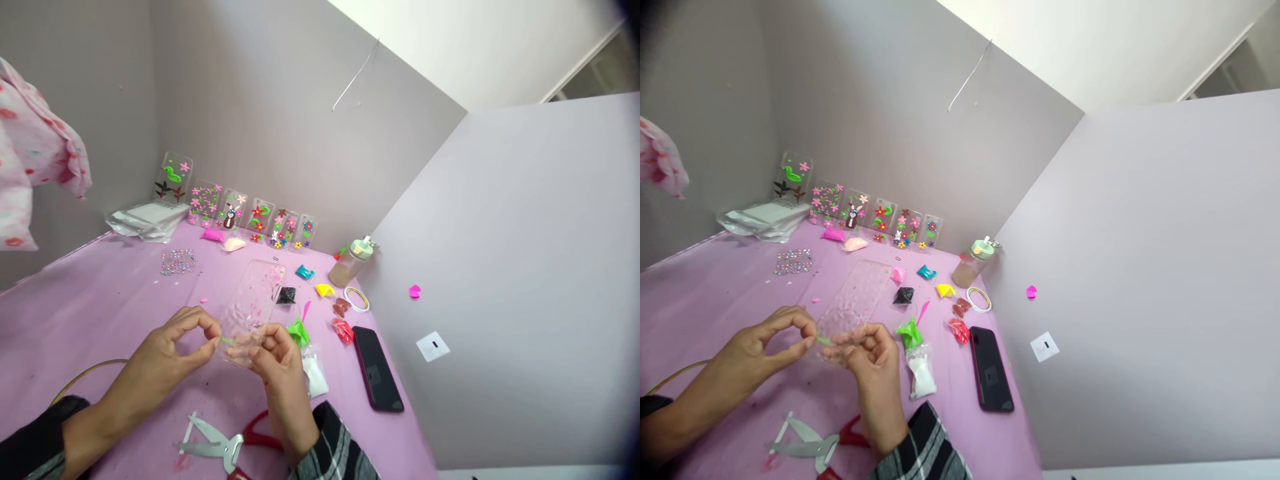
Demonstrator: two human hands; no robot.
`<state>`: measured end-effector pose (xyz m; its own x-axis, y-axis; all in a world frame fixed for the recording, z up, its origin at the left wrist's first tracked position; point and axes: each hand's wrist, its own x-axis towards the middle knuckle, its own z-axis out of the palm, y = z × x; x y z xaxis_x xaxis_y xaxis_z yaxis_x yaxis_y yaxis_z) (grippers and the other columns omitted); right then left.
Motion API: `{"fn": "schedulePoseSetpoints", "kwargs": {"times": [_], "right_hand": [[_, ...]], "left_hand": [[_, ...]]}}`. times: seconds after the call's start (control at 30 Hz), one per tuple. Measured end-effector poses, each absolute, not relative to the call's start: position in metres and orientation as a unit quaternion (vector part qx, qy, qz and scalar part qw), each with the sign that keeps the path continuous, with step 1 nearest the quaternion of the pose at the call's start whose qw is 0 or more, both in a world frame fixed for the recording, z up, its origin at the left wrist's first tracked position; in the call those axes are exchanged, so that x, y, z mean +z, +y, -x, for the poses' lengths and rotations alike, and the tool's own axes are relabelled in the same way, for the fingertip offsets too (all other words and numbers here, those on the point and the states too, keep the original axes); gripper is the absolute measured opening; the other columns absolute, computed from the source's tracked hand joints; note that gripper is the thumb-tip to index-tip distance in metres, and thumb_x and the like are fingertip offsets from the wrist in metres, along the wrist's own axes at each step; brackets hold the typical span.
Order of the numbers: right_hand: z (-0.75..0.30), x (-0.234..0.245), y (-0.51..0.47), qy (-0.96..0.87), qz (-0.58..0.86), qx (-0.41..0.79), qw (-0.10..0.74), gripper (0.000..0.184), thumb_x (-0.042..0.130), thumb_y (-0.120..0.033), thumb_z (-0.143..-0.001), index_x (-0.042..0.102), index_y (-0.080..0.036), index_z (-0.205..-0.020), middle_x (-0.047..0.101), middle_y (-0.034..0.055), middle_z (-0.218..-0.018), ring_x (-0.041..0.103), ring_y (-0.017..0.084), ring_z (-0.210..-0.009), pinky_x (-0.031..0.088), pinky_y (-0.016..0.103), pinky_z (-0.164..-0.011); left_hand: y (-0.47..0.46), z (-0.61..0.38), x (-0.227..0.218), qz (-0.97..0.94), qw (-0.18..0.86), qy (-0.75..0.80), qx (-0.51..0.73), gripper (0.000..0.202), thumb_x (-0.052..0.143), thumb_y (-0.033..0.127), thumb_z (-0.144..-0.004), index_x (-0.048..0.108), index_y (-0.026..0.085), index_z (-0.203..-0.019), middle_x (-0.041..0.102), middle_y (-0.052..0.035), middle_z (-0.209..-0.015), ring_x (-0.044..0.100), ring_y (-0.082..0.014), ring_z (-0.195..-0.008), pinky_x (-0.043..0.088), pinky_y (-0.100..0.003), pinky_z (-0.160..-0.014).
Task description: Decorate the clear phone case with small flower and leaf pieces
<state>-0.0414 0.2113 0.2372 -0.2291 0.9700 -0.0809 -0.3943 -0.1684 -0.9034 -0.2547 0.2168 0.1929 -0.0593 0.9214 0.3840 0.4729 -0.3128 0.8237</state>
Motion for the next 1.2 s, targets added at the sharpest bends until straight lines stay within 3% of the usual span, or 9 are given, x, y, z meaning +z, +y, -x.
{"fn": "schedulePoseSetpoints", "kwargs": {"times": [0.1, 0.17, 0.33, 0.43, 0.57, 0.73, 1.0, 1.2], "right_hand": [[0.041, 0.242, 0.212, -0.377, 0.349, 0.689, 0.512, 0.034, 0.098, -0.035, -0.076, 0.07, -0.023, -0.092, 0.088, 0.0031, -0.097, 0.087, 0.022, -0.083, 0.068, 0.033, -0.083], [0.04, 0.246, 0.213, -0.362, 0.344, 0.695, 0.517, 0.032, 0.097, -0.03, -0.075, 0.07, -0.023, -0.09, 0.087, 0.0025, -0.094, 0.086, 0.02, -0.082, 0.068, 0.032, -0.083], [0.037, 0.252, 0.215, -0.357, 0.341, 0.682, 0.54, 0.031, 0.096, -0.03, -0.074, 0.07, -0.023, -0.088, 0.089, 0.0043, -0.098, 0.087, 0.023, -0.085, 0.069, 0.037, -0.087], [0.037, 0.251, 0.215, -0.377, 0.348, 0.67, 0.537, 0.03, 0.096, -0.031, -0.078, 0.071, -0.023, -0.09, 0.088, 0.0037, -0.098, 0.087, 0.023, -0.088, 0.068, 0.037, -0.088], [0.039, 0.245, 0.212, -0.398, 0.339, 0.663, 0.535, 0.029, 0.096, -0.033, -0.082, 0.071, -0.024, -0.094, 0.087, 0.0017, -0.099, 0.086, 0.02, -0.09, 0.067, 0.034, -0.091], [0.042, 0.239, 0.207, -0.444, 0.339, 0.639, 0.529, 0.03, 0.095, -0.038, -0.088, 0.071, -0.026, -0.098, 0.084, 0.0011, -0.101, 0.084, 0.021, -0.093, 0.068, 0.037, -0.095], [0.044, 0.235, 0.204, -0.476, 0.359, 0.61, 0.522, 0.033, 0.096, -0.045, -0.088, 0.071, -0.026, -0.098, 0.083, 0.0039, -0.102, 0.082, 0.024, -0.1, 0.07, 0.04, -0.097], [0.048, 0.228, 0.202, -0.499, 0.366, 0.585, 0.524, 0.032, 0.093, -0.05, -0.092, 0.073, -0.026, -0.098, 0.083, 0.0049, -0.101, 0.083, 0.024, -0.097, 0.069, 0.041, -0.097]], "left_hand": [[0.219, 0.266, 0.191, -0.618, 0.329, 0.543, 0.464, 0.041, 0.075, 0.07, -0.092, 0.071, 0.03, -0.085, 0.075, 0.0019, -0.094, 0.074, -0.025, -0.098, 0.062, -0.031, -0.091], [0.219, 0.268, 0.196, -0.582, 0.381, 0.53, 0.485, 0.045, 0.077, 0.074, -0.091, 0.073, 0.03, -0.088, 0.076, 0.001, -0.091, 0.074, -0.0245, -0.09, 0.064, -0.029, -0.08], [0.216, 0.265, 0.212, -0.562, 0.345, 0.515, 0.548, 0.043, 0.075, 0.072, -0.099, 0.076, 0.03, -0.093, 0.078, 0.0001, -0.092, 0.076, -0.023, -0.086, 0.065, -0.027, -0.071], [0.213, 0.259, 0.217, -0.612, 0.255, 0.504, 0.554, 0.043, 0.07, 0.073, -0.104, 0.075, 0.032, -0.094, 0.078, 0.0022, -0.097, 0.078, -0.0212, -0.091, 0.064, -0.026, -0.078], [0.206, 0.249, 0.22, -0.671, 0.114, 0.475, 0.558, 0.038, 0.065, 0.068, -0.11, 0.076, 0.035, -0.098, 0.078, 0.0036, -0.104, 0.077, -0.0208, -0.105, 0.061, -0.03, -0.101], [0.205, 0.242, 0.211, -0.711, 0.04, 0.437, 0.55, 0.015, 0.064, 0.043, -0.116, 0.076, 0.038, -0.109, 0.075, 0.0057, -0.102, 0.072, -0.0201, -0.102, 0.039, -0.039, -0.13], [0.208, 0.245, 0.209, -0.746, -0.062, 0.431, 0.504, 0.019, 0.06, 0.029, -0.114, 0.075, 0.038, -0.105, 0.077, 0.0046, -0.093, 0.073, -0.0251, -0.093, 0.038, -0.055, -0.127], [0.208, 0.245, 0.213, -0.764, -0.055, 0.425, 0.482, 0.022, 0.058, 0.023, -0.113, 0.072, 0.038, -0.106, 0.078, 0.005, -0.094, 0.073, -0.0248, -0.093, 0.031, -0.055, -0.132]]}}
